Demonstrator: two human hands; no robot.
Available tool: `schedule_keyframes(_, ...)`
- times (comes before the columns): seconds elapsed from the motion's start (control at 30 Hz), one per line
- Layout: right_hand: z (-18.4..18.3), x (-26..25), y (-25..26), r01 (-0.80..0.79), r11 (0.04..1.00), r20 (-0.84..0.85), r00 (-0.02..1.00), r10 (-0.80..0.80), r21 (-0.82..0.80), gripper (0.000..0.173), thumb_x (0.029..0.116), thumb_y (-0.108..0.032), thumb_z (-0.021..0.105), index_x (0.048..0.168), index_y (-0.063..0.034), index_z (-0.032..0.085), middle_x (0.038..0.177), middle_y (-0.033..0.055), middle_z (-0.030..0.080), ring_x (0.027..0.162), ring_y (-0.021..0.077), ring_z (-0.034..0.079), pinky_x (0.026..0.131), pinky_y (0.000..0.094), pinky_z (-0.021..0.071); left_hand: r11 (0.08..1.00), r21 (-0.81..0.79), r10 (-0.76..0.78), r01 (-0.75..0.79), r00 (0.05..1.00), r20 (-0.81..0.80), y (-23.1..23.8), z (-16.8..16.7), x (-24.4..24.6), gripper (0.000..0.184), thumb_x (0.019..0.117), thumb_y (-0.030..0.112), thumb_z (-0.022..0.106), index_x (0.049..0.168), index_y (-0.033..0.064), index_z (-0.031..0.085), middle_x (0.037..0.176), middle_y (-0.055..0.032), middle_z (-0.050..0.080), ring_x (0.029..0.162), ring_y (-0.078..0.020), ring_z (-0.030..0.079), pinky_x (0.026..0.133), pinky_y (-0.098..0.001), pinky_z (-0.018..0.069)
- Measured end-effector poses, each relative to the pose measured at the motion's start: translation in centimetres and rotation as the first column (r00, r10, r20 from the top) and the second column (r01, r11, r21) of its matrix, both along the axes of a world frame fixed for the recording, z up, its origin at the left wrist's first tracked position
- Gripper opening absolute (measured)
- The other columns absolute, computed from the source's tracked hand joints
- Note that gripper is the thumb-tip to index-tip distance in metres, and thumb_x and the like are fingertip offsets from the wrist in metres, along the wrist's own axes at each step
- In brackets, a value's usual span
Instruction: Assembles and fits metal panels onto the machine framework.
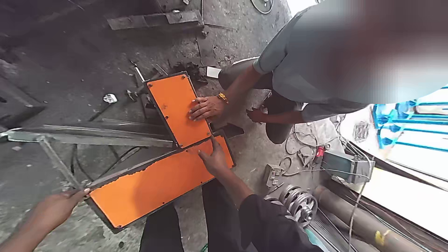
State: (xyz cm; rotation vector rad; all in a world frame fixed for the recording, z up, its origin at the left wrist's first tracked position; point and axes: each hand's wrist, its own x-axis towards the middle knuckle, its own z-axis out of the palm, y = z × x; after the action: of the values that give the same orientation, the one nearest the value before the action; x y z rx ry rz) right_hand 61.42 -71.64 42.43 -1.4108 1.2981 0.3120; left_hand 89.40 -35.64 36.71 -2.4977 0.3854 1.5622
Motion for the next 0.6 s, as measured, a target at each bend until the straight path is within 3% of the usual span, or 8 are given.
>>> schedule_keyframes(0.13, -1.6, -2.7, 1.3, 0.192, 0.98, 0.001, 0.981, -0.192, 0.054, 0.084, 0.0947, -0.026, 0.074, 0.161, -0.0036, 0.029, 0.157, 0.0245, 0.043, 0.141, 0.0345, 0.049, 0.115, 0.0498, 0.0432, 1.0, -0.008, -0.004, 0.004, 1.0, 0.006, 0.4, 0.2, -0.2, 0.047, 0.1108, 0.031, 0.048, 0.114, -0.0117, 0.066, 0.117, -0.0408, 0.063, 0.118, -0.0591, 0.057, 0.097, -0.0772, 0.0397)
schedule_keyframes(0.23, 0.1, -2.4, 0.3, 0.227, 0.968, 0.008, 0.974, -0.227, -0.107, 0.084, 0.0942, -0.025, 0.075, 0.161, -0.0042, 0.028, 0.156, 0.0242, 0.044, 0.14, 0.0334, 0.049, 0.115, 0.0491, 0.0435, 0.999, -0.039, 0.0, 0.001, 1.0, 0.016, 0.0, 0.4, -0.3, 0.046, 0.1109, 0.029, 0.047, 0.115, -0.0127, 0.065, 0.117, -0.0403, 0.063, 0.117, -0.0581, 0.058, 0.097, -0.0765, 0.0398)
schedule_keyframes(0.33, 2.2, -2.0, -2.3, -0.076, 0.843, -0.071, 0.996, 0.045, -0.532, 0.079, 0.0958, -0.034, 0.068, 0.161, -0.008, 0.031, 0.156, 0.0195, 0.047, 0.136, 0.0326, 0.055, 0.107, 0.0519, 0.0506, 0.998, -0.056, -0.03, 0.032, 0.999, 0.039, -1.5, 1.1, -0.6, 0.05, 0.1108, 0.031, 0.047, 0.126, -0.0143, 0.059, 0.125, -0.042, 0.058, 0.124, -0.0585, 0.054, 0.102, -0.0743, 0.0392)
schedule_keyframes(0.4, 2.4, -3.4, -1.9, -0.348, 0.702, -0.23, 0.938, 0.261, -0.622, 0.077, 0.0984, -0.035, 0.063, 0.163, -0.0127, 0.029, 0.166, 0.017, 0.033, 0.144, 0.0385, 0.046, 0.106, 0.0627, 0.0466, 1.0, -0.003, -0.011, 0.011, 0.999, 0.03, -0.4, 3.0, -2.0, 0.047, 0.1105, 0.031, 0.048, 0.127, -0.0103, 0.062, 0.124, -0.0384, 0.061, 0.12, -0.0561, 0.057, 0.101, -0.0716, 0.0419)
schedule_keyframes(0.47, 2.2, -2.1, -2.5, -0.425, 0.635, -0.229, 0.9, 0.37, -0.645, 0.081, 0.0971, -0.029, 0.065, 0.165, -0.0127, 0.025, 0.168, 0.0227, 0.025, 0.147, 0.0461, 0.037, 0.11, 0.0694, 0.0395, 0.996, 0.039, 0.08, -0.082, 0.996, 0.05, -0.8, 2.9, -1.0, 0.048, 0.1103, 0.037, 0.047, 0.124, -0.0049, 0.065, 0.122, -0.0331, 0.064, 0.115, -0.0513, 0.062, 0.098, -0.0712, 0.0456)
schedule_keyframes(0.5, 2.5, -1.2, -2.5, -0.441, 0.623, -0.209, 0.887, 0.411, -0.646, 0.079, 0.097, -0.029, 0.065, 0.164, -0.0134, 0.027, 0.166, 0.0235, 0.028, 0.148, 0.0451, 0.036, 0.113, 0.0671, 0.0376, 0.994, 0.032, 0.099, -0.101, 0.993, 0.059, -1.0, 2.7, -0.6, 0.048, 0.1093, 0.04, 0.048, 0.122, -0.0018, 0.068, 0.119, -0.0303, 0.066, 0.113, -0.0493, 0.063, 0.096, -0.0717, 0.0467)
schedule_keyframes(0.53, 3.0, -0.5, -1.7, -0.462, 0.616, -0.185, 0.869, 0.46, -0.638, 0.071, 0.098, -0.028, 0.063, 0.161, -0.0141, 0.035, 0.16, 0.023, 0.039, 0.145, 0.0431, 0.042, 0.113, 0.064, 0.0398, 0.994, 0.016, 0.103, -0.104, 0.993, 0.049, -1.0, 2.4, -0.3, 0.049, 0.1086, 0.042, 0.048, 0.119, 0.0003, 0.07, 0.119, -0.028, 0.068, 0.114, -0.0474, 0.064, 0.097, -0.0713, 0.0467)
schedule_keyframes(0.6, 3.2, 0.8, 1.6, -0.527, 0.705, -0.116, 0.832, 0.543, -0.474, 0.051, 0.1018, -0.024, 0.06, 0.15, -0.0128, 0.051, 0.134, 0.0178, 0.063, 0.122, 0.0332, 0.062, 0.1, 0.054, 0.0525, 0.994, -0.025, 0.104, -0.104, 0.995, -0.002, -0.6, 2.4, 0.4, 0.05, 0.107, 0.046, 0.051, 0.114, 0.001, 0.073, 0.114, -0.027, 0.069, 0.112, -0.0456, 0.065, 0.096, -0.0703, 0.0472)
